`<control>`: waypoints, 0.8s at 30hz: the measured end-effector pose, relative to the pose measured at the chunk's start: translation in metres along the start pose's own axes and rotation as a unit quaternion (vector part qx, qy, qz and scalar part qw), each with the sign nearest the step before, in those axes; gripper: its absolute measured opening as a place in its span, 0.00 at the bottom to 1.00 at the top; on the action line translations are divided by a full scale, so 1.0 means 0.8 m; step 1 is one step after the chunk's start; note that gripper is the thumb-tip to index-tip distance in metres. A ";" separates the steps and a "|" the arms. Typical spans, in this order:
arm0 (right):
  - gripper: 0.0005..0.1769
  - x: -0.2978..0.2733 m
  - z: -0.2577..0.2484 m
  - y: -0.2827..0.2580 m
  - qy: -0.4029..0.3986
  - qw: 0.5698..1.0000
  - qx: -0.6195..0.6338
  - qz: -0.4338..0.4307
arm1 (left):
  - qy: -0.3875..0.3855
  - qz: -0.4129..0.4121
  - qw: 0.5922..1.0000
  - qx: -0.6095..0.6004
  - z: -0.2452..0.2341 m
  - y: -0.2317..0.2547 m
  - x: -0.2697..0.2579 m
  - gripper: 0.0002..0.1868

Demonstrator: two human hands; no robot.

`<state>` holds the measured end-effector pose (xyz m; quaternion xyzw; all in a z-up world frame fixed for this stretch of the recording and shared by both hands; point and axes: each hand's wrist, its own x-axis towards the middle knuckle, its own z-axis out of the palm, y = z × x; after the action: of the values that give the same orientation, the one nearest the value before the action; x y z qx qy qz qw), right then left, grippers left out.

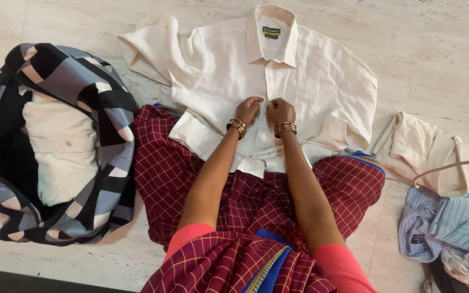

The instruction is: The person buttons and folds shirts by hand on the floor and places them into a checkered bag.

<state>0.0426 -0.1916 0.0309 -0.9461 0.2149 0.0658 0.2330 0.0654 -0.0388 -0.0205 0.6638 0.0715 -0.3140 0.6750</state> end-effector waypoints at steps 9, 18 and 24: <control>0.18 0.026 0.015 0.050 -0.028 0.993 0.095 -0.057 | 0.132 0.098 0.970 0.178 0.030 0.050 -0.030 0.15; 0.15 0.017 0.019 0.047 0.004 0.993 0.071 -0.098 | 0.234 0.179 0.902 0.317 0.049 0.056 -0.038 0.07; 0.16 0.002 0.011 0.028 0.038 0.993 0.079 -0.083 | 0.202 0.183 0.914 0.300 0.048 0.033 -0.002 0.04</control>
<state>0.0344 -0.2058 0.0137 -0.9411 0.1486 -0.0067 0.3036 0.0653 -0.0763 0.0067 0.8857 -0.0140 -0.0513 0.4611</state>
